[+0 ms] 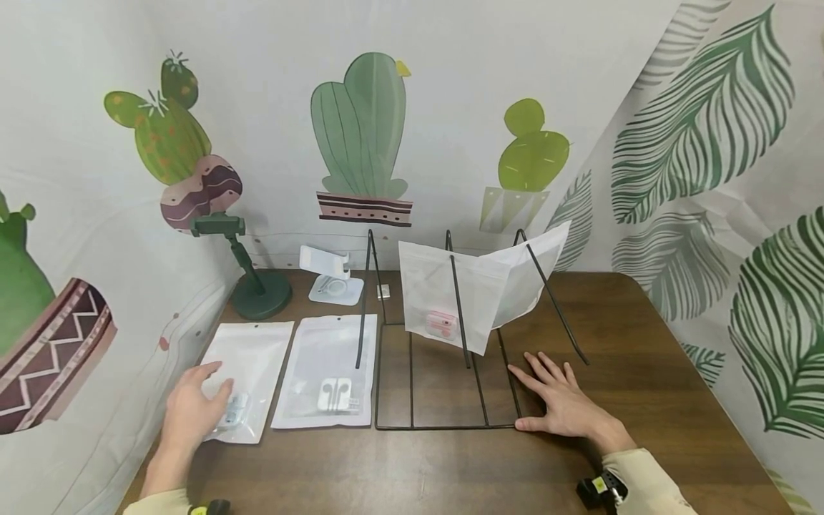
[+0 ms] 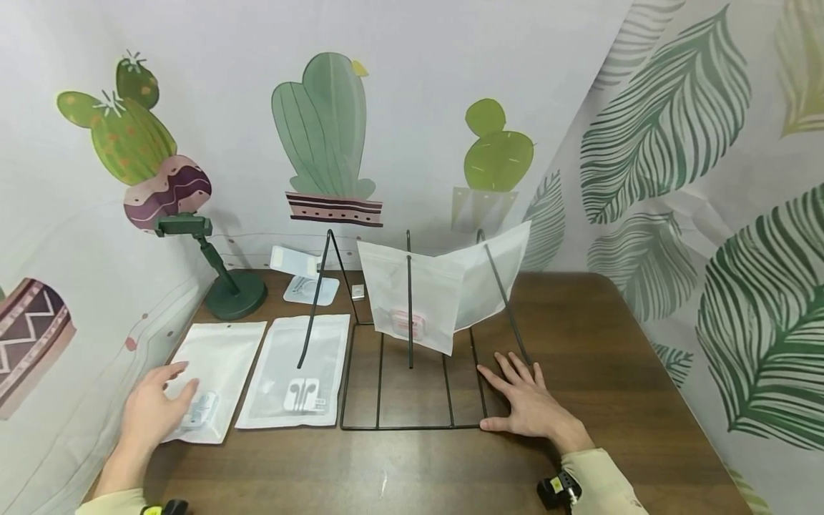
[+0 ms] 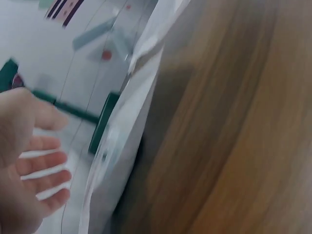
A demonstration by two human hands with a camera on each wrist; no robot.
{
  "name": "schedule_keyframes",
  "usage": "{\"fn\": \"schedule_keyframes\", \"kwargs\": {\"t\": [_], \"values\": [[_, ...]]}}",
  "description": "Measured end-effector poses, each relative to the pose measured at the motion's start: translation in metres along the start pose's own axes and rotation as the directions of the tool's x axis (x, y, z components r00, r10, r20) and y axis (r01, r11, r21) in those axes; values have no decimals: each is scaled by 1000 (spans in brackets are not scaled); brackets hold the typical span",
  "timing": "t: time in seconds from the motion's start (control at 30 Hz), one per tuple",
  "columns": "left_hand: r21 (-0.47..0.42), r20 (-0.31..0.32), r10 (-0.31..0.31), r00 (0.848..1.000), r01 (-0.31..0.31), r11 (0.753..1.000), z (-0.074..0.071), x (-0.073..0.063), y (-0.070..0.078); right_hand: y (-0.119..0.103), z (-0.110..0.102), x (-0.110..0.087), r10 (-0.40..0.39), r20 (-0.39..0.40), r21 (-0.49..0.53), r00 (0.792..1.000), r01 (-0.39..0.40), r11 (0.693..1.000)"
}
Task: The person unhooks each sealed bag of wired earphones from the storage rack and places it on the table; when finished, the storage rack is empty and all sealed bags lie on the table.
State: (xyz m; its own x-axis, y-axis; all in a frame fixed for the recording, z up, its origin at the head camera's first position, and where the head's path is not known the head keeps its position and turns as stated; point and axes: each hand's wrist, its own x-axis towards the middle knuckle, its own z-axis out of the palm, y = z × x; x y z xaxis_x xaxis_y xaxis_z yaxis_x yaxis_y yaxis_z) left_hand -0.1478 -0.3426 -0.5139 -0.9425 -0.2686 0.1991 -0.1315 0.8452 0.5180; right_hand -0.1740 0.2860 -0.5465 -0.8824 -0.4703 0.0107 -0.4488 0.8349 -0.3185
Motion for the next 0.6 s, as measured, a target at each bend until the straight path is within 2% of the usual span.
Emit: {"fn": "schedule_keyframes", "kwargs": {"t": [0.1, 0.23, 0.37, 0.6], "values": [[-30, -7, 136, 991, -137, 990, 10, 0, 13, 1, 0, 0, -2, -1, -2, 1000, 2, 1000], [-61, 1, 254, 967, -253, 965, 21, 3, 26, 1, 0, 0, -4, 2, -2, 1000, 4, 1000], [-99, 32, 309, 951, -304, 947, 28, 5, 39, 1, 0, 0, -6, -3, -3, 1000, 6, 1000], [-104, 134, 346, 929, -334, 937, 40, 3, 59, 1, 1, 0, -13, -17, -2, 1000, 13, 1000]]}}
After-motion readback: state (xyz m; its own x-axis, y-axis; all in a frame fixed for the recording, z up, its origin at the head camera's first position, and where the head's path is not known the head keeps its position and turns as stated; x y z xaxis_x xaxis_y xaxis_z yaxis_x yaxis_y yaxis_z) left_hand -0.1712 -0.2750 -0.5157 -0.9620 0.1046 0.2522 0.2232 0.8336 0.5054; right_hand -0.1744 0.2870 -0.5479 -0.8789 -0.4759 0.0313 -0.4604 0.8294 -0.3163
